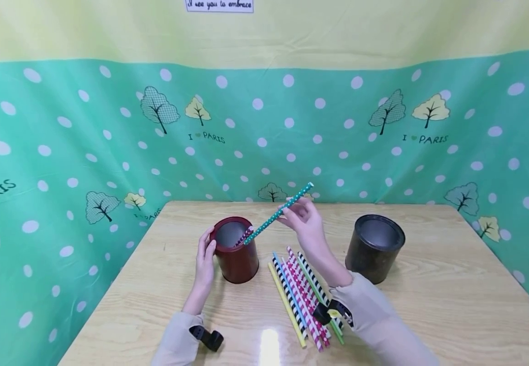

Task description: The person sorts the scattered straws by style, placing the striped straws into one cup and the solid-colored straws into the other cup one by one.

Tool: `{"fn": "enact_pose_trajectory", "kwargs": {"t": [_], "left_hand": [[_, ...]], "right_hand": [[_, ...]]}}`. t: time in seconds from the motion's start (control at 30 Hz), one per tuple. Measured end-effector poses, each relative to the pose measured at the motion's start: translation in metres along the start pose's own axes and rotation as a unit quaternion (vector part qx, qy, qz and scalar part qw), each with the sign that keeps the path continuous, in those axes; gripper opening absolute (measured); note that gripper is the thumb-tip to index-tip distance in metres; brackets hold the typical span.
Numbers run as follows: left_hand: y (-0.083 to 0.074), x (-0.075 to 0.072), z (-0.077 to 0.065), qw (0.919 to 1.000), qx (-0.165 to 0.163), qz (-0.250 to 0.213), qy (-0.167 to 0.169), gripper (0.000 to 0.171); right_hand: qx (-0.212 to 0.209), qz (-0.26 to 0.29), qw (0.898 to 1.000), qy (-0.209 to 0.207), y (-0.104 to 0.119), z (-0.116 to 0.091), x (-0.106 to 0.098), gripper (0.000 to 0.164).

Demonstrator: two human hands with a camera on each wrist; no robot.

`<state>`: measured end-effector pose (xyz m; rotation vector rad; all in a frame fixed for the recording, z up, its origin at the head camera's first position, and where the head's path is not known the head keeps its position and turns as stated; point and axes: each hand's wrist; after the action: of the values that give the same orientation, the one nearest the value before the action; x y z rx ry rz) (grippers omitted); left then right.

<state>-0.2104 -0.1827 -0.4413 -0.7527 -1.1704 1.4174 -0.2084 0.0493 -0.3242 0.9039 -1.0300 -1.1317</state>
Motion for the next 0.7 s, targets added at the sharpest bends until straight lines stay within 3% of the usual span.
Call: {"fn": "enact_pose_trajectory", "kwargs": {"t": [0.37,0.7], "left_hand": [[0.000,-0.001,0.002,1.0000,-0.006,0.002,0.000,0.039],[-0.001,0.000,0.003,0.9999,-0.010,-0.002,-0.003,0.039]], "right_hand": [[-0.002,-0.018,1.000,-0.022,-0.014,0.013,0.011,0.028],[-0.004,-0.062,0.998,0.006,-0.024,0.016,0.011,0.030]]}}
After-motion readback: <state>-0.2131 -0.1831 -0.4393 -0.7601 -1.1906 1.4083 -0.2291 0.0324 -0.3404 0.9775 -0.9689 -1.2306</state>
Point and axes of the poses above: each hand's wrist, its own z-axis towards the middle knuckle, its own x-axis out of the palm, y = z × x, and after that the axes turned 7 degrees about -z, right-handed
